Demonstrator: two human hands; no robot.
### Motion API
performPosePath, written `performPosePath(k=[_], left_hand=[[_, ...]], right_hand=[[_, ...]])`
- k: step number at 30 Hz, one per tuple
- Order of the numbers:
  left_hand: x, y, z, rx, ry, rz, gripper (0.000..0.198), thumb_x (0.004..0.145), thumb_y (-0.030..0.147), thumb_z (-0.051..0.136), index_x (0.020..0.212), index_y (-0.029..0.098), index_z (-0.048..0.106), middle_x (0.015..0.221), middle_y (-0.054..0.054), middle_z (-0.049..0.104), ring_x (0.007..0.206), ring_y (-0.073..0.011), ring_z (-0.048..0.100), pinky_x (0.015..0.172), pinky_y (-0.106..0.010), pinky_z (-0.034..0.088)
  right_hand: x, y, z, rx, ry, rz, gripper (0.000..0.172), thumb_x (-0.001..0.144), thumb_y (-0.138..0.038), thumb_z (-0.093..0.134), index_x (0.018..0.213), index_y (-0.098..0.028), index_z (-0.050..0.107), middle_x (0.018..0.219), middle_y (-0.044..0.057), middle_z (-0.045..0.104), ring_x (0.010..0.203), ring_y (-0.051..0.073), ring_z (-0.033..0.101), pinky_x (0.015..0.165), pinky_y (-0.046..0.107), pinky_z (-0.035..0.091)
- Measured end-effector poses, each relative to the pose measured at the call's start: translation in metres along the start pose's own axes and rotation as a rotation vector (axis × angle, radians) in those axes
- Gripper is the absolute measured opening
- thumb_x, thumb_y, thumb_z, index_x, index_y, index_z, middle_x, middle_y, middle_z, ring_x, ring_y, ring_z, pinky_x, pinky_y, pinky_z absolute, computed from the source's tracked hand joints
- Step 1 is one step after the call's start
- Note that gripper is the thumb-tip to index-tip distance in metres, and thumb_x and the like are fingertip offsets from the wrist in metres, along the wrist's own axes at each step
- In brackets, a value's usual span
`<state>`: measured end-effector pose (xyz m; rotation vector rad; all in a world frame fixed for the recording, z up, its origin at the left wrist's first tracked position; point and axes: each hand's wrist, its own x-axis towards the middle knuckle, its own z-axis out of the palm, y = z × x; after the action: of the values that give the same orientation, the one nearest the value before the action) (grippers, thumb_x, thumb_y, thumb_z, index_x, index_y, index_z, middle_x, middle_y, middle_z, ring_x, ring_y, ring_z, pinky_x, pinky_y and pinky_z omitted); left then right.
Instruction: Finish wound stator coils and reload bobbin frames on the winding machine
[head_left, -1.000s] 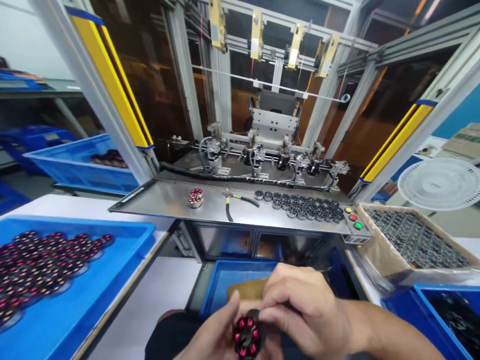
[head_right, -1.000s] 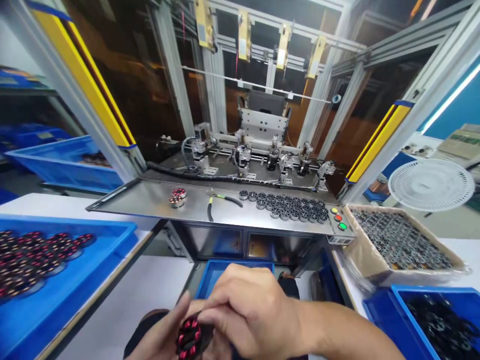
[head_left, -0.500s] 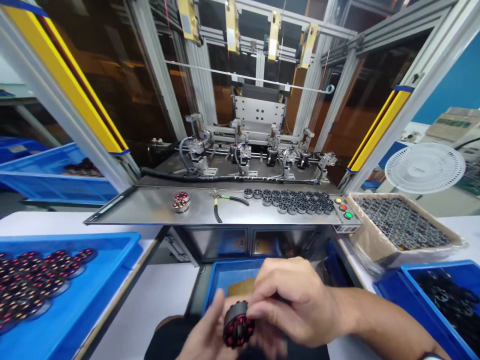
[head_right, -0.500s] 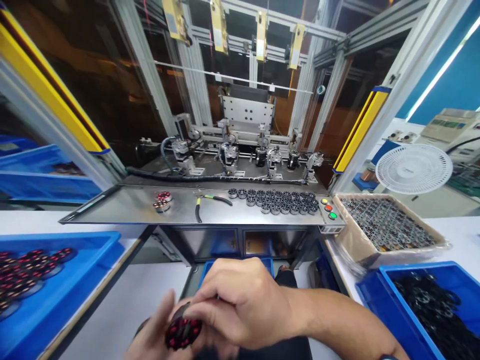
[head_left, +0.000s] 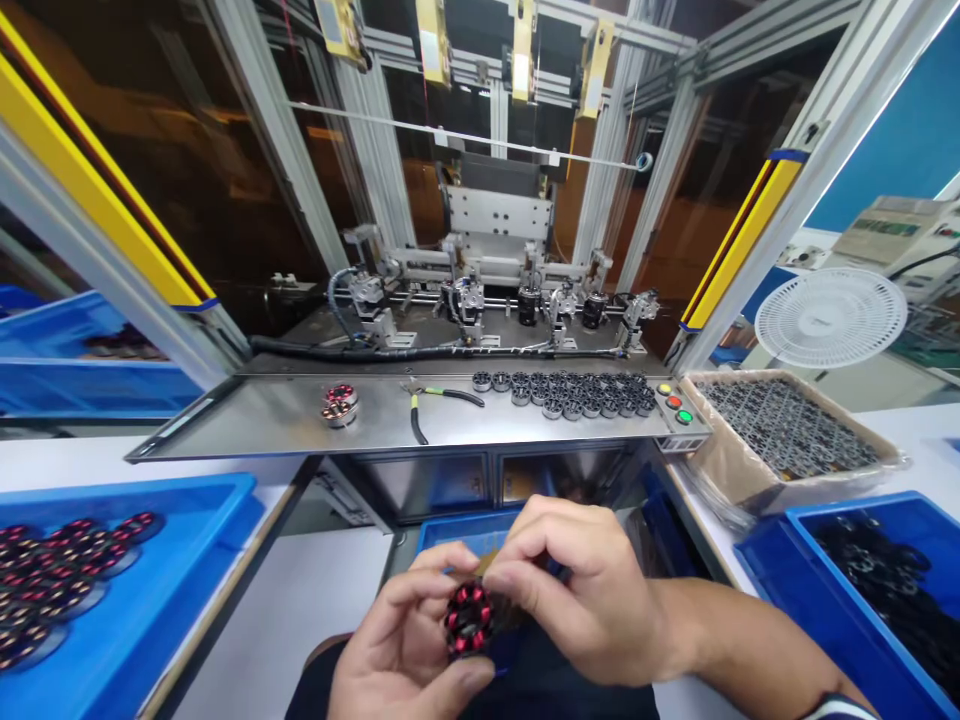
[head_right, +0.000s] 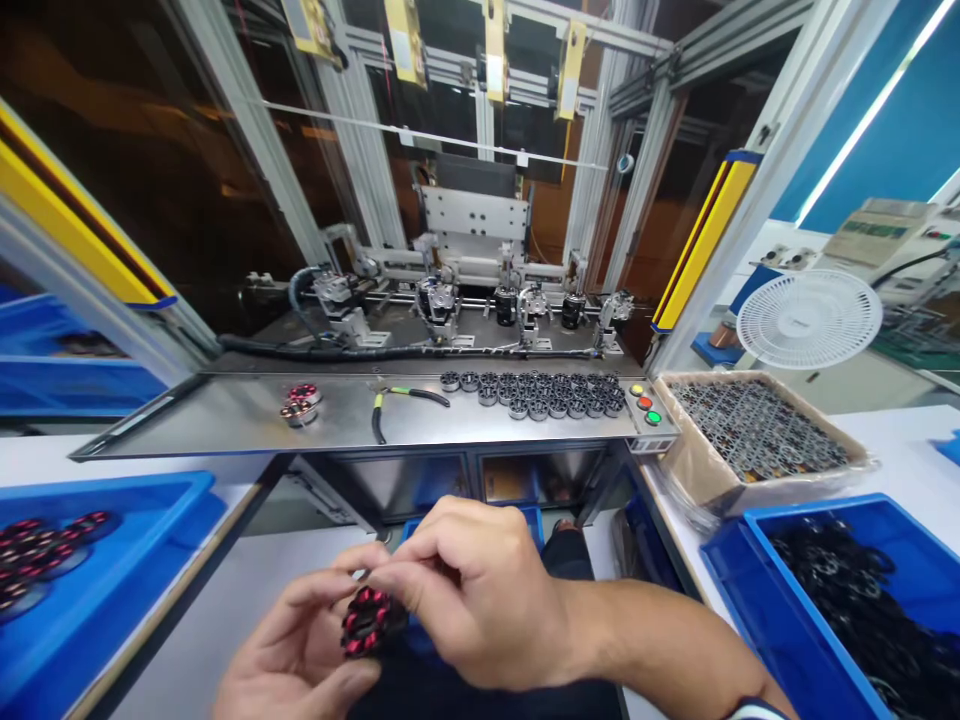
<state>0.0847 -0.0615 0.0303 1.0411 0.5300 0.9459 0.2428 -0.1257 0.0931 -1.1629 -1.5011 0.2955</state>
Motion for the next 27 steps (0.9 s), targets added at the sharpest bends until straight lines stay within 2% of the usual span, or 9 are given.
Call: performPosePath(k=[4,8,13,16,18,22,25,27], left_hand=[[0.003,0.0,-0.001,0.0,0.017,0.036,0.047,0.046,0.011,0.091,0.086,0.022,0.068,0.103,-0.005,0.068,0.085,-0.0208,0.07,0.073,-0.026,0.058],[0.007,0.001,-0.008,-0.06,-0.017,-0.014,0.043,0.059,0.012,0.087,0.095,0.024,0.067,0.1,-0.004,0.072,0.088,-0.0192,0.072,0.077,-0.025,0.058],[0.01,0.003,-0.017,-0.182,0.054,-0.184,0.054,0.059,0.023,0.09,0.105,0.025,0.063,0.104,-0.008,0.075,0.091,-0.0239,0.073,0.077,-0.028,0.059],[0.007,0.005,-0.014,-0.204,0.075,-0.204,0.054,0.063,0.028,0.088,0.108,0.027,0.061,0.104,-0.006,0.075,0.092,-0.0246,0.072,0.075,-0.028,0.058],[0.005,0.005,-0.013,-0.219,0.087,-0.203,0.054,0.064,0.031,0.087,0.11,0.029,0.06,0.106,-0.006,0.074,0.094,-0.0255,0.072,0.075,-0.03,0.058],[0.012,0.003,-0.024,-0.204,0.002,-0.254,0.052,0.064,0.028,0.087,0.109,0.027,0.061,0.106,-0.008,0.074,0.091,-0.0266,0.073,0.072,-0.031,0.059],[0.019,0.003,-0.03,-0.165,-0.128,-0.211,0.044,0.067,0.027,0.085,0.106,0.026,0.064,0.104,-0.008,0.075,0.092,-0.0249,0.072,0.078,-0.032,0.058],[0.021,0.006,-0.025,-0.115,-0.173,-0.165,0.041,0.067,0.03,0.085,0.103,0.027,0.066,0.104,-0.008,0.075,0.094,-0.0245,0.072,0.079,-0.031,0.058]], right_hand=[[-0.003,-0.001,0.009,0.046,0.063,0.072,0.021,0.089,-0.017,0.062,0.07,-0.011,0.063,0.063,0.005,0.063,0.059,0.01,0.056,0.059,0.022,0.045],[-0.007,-0.004,0.013,0.157,0.102,0.249,0.025,0.09,-0.023,0.063,0.067,-0.012,0.063,0.062,0.002,0.059,0.057,0.009,0.054,0.057,0.02,0.044],[-0.016,0.001,0.025,0.569,0.031,0.578,0.034,0.082,-0.038,0.072,0.065,-0.012,0.059,0.059,0.0,0.057,0.049,0.006,0.05,0.049,0.017,0.041],[-0.023,0.01,0.036,0.82,-0.039,0.76,0.044,0.069,-0.046,0.082,0.063,-0.012,0.056,0.055,0.0,0.057,0.045,0.006,0.052,0.045,0.016,0.041],[-0.028,0.017,0.043,0.929,-0.047,0.828,0.046,0.061,-0.045,0.087,0.062,-0.012,0.056,0.052,0.0,0.058,0.044,0.007,0.054,0.045,0.015,0.043],[-0.037,0.03,0.048,1.067,-0.041,0.821,0.043,0.06,-0.041,0.088,0.064,-0.009,0.06,0.052,0.002,0.06,0.044,0.009,0.057,0.043,0.016,0.044],[-0.042,0.037,0.047,1.209,-0.052,0.781,0.054,0.068,-0.057,0.078,0.077,-0.005,0.067,0.063,0.008,0.064,0.055,0.015,0.066,0.049,0.021,0.05],[-0.044,0.041,0.049,1.286,-0.089,0.757,0.064,0.07,-0.064,0.073,0.085,-0.003,0.069,0.072,0.012,0.065,0.065,0.017,0.069,0.057,0.023,0.053]])
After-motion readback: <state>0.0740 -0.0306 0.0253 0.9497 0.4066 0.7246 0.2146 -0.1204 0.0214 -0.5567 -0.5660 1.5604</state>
